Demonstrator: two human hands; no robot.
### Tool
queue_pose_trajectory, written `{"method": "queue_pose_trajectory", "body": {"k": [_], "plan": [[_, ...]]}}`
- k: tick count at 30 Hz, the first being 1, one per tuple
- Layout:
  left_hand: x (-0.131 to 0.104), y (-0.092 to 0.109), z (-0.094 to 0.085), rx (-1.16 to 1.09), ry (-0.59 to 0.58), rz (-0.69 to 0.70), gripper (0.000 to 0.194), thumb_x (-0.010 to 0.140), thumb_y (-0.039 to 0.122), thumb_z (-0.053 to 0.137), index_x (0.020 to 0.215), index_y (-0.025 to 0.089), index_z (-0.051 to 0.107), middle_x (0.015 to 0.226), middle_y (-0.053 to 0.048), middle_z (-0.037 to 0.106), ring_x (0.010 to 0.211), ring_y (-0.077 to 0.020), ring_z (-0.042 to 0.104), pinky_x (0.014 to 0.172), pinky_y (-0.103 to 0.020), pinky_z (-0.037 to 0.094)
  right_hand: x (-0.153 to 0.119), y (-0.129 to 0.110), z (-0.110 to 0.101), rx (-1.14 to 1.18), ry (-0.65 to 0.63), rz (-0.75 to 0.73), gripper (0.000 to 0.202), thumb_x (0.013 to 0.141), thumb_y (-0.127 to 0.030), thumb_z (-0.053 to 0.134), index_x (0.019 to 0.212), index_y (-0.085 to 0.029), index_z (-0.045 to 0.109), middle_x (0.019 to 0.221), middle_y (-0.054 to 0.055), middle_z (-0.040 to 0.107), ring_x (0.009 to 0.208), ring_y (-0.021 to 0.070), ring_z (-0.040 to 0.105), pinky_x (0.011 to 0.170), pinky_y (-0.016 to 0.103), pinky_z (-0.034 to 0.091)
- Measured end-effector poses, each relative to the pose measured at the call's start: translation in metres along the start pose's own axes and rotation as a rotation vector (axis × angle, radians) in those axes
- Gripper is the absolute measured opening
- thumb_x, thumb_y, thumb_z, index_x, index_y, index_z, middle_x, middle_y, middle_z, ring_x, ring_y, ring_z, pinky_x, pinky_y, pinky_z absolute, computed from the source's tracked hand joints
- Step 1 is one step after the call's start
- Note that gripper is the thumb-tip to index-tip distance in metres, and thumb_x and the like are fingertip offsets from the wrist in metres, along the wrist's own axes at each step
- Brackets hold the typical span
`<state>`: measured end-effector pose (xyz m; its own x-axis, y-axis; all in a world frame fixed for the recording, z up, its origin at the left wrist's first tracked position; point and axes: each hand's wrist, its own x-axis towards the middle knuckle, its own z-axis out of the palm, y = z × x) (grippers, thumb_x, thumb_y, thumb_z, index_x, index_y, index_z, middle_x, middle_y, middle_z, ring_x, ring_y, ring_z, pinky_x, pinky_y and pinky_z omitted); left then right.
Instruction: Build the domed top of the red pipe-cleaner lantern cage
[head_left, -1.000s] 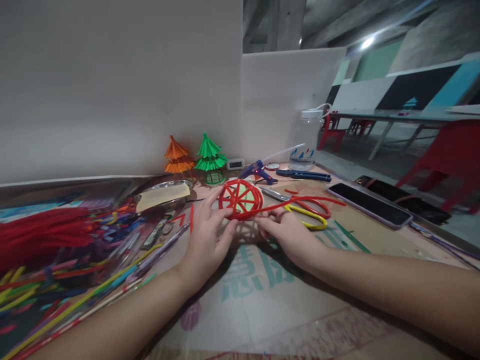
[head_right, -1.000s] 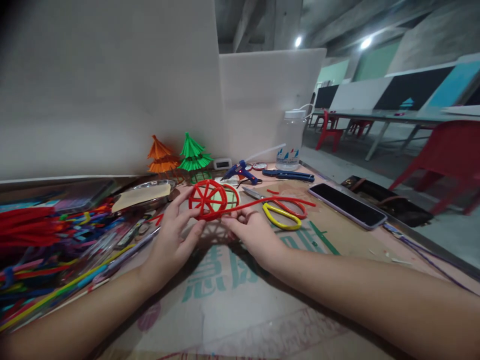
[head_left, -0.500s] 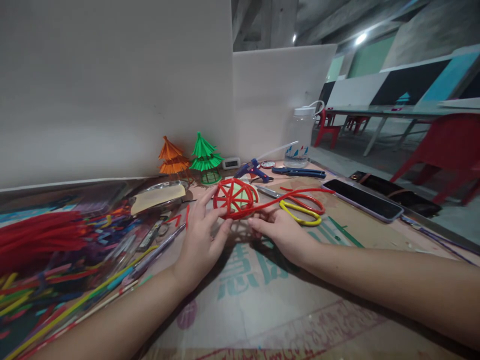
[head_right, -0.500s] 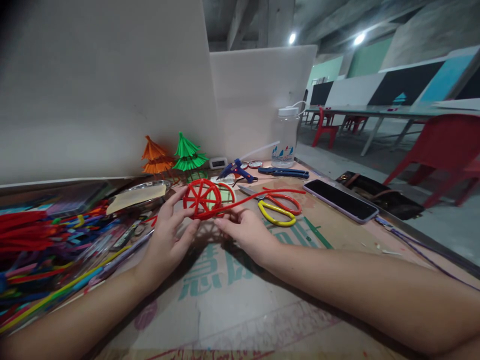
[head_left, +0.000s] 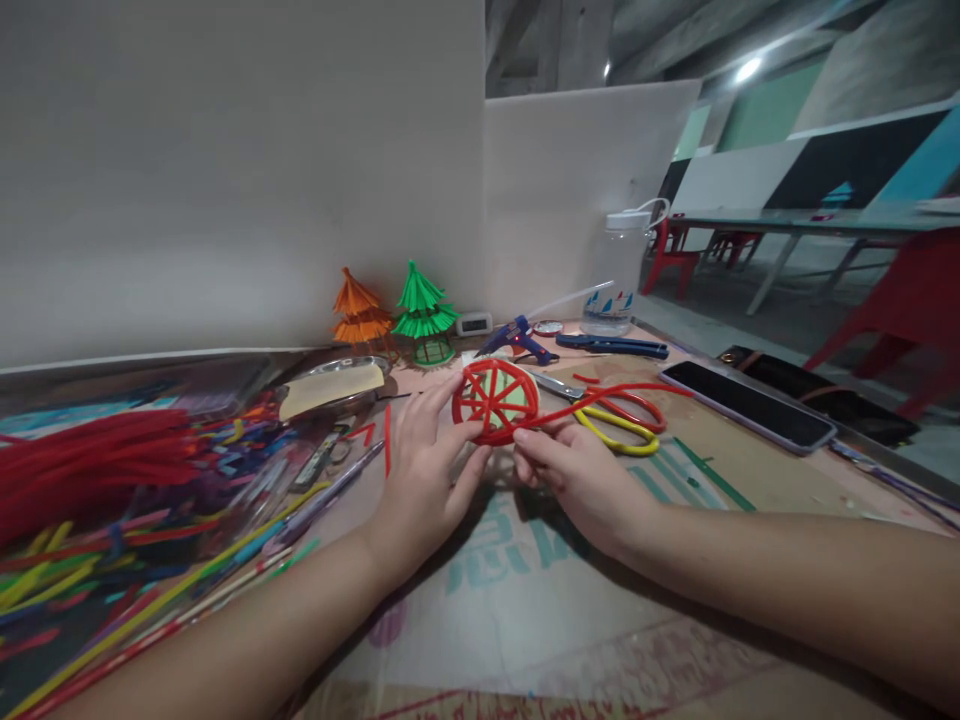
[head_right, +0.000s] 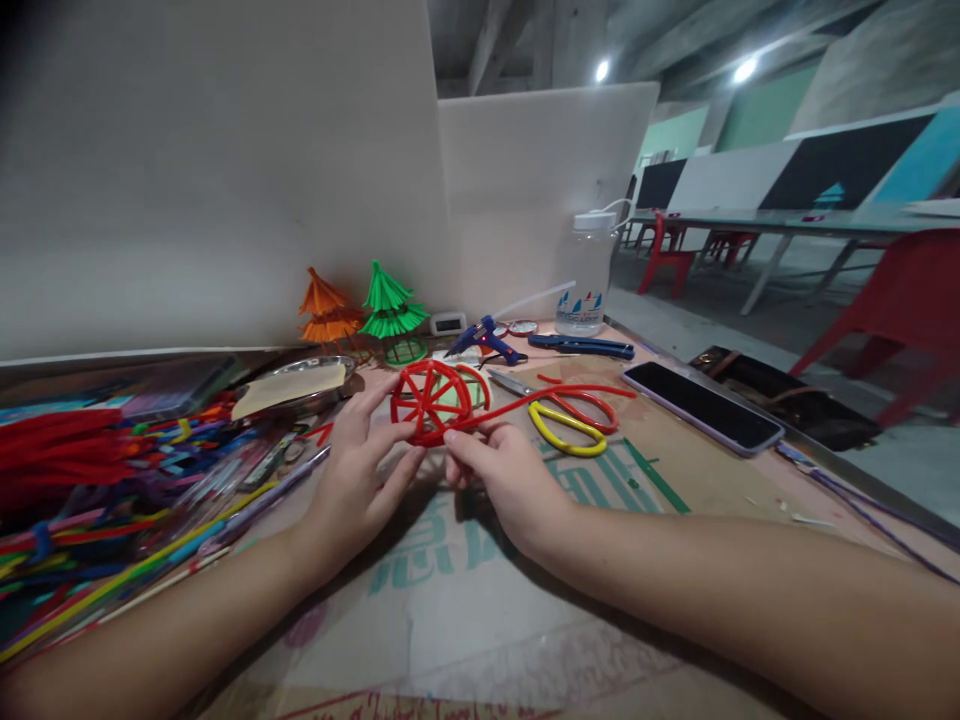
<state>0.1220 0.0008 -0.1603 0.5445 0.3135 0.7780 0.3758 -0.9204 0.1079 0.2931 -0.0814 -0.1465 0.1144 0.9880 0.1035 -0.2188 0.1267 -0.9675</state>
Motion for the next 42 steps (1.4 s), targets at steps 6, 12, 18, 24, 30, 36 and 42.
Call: {"method": "queue_pose_trajectory", "body": {"k": [6, 12, 18, 24, 30, 36, 42], "plan": [[0.001, 0.006, -0.003, 0.006, -0.022, 0.019, 0.011, 0.097, 0.022, 0.058, 0.107, 0.021, 0.064, 0.158, -0.017, 0.038, 0.148, -0.0328, 0.036, 0.118, -0.062, 0.032, -0.005, -0.007, 0.004, -0.023, 0.018, 0.051, 0.042, 0.08, -0.045, 0.066, 0.048, -0.019, 0.057, 0.049, 0.0, 0.048, 0.052, 0.011, 0.042, 0.053, 0.026, 0.037], [0.0, 0.011, -0.006, 0.027, -0.031, 0.021, 0.014, 0.096, 0.025, 0.059, 0.11, 0.024, 0.063, 0.158, -0.015, 0.039, 0.149, -0.0314, 0.035, 0.12, -0.06, 0.03, -0.006, -0.004, 0.005, -0.05, -0.001, 0.134, 0.051, 0.078, -0.059, 0.065, 0.044, -0.022, 0.055, 0.046, -0.001, 0.041, 0.042, 0.0138, 0.044, 0.039, 0.028, 0.041], [-0.004, 0.015, -0.005, 0.086, -0.029, 0.084, 0.032, 0.096, 0.033, 0.055, 0.125, 0.021, 0.051, 0.156, -0.019, 0.044, 0.151, -0.0308, 0.033, 0.122, -0.061, 0.027, -0.004, -0.004, 0.003, -0.077, -0.036, 0.112, 0.057, 0.073, -0.07, 0.07, 0.044, -0.023, 0.056, 0.048, 0.003, 0.047, 0.042, 0.0167, 0.048, 0.035, 0.032, 0.046], [-0.002, 0.011, -0.007, 0.125, -0.028, 0.093, 0.031, 0.095, 0.032, 0.058, 0.123, 0.019, 0.053, 0.154, -0.019, 0.048, 0.15, -0.0294, 0.034, 0.124, -0.058, 0.026, -0.001, -0.001, -0.002, -0.114, -0.013, 0.056, 0.049, 0.079, -0.062, 0.069, 0.052, -0.022, 0.061, 0.053, 0.005, 0.056, 0.051, 0.019, 0.055, 0.046, 0.032, 0.048], [0.0, 0.007, -0.006, 0.209, -0.018, 0.153, 0.035, 0.094, 0.023, 0.057, 0.129, 0.022, 0.051, 0.155, -0.016, 0.048, 0.151, -0.0298, 0.034, 0.125, -0.058, 0.023, 0.009, -0.004, -0.004, -0.153, 0.206, -0.048, 0.036, 0.072, -0.05, 0.079, 0.06, -0.02, 0.06, 0.062, 0.002, 0.06, 0.063, 0.0157, 0.055, 0.062, 0.029, 0.044], [0.0, -0.003, -0.002, -0.033, 0.072, 0.038, 0.056, 0.089, 0.018, 0.064, 0.139, 0.022, 0.038, 0.156, -0.018, 0.044, 0.15, -0.0293, 0.037, 0.122, -0.057, 0.031, 0.011, -0.002, -0.005, -0.058, 0.189, -0.03, 0.028, 0.07, -0.042, 0.077, 0.07, -0.02, 0.059, 0.061, -0.002, 0.057, 0.058, 0.0123, 0.049, 0.057, 0.027, 0.037], [-0.001, -0.027, 0.011, -0.189, -0.022, -0.134, 0.083, 0.083, 0.03, 0.075, 0.152, 0.019, 0.03, 0.155, -0.021, 0.043, 0.146, -0.0344, 0.042, 0.119, -0.057, 0.037, 0.008, 0.0, -0.003, -0.081, 0.146, -0.018, 0.027, 0.071, -0.041, 0.074, 0.071, -0.02, 0.057, 0.057, -0.004, 0.056, 0.056, 0.0112, 0.048, 0.057, 0.026, 0.038]]}}
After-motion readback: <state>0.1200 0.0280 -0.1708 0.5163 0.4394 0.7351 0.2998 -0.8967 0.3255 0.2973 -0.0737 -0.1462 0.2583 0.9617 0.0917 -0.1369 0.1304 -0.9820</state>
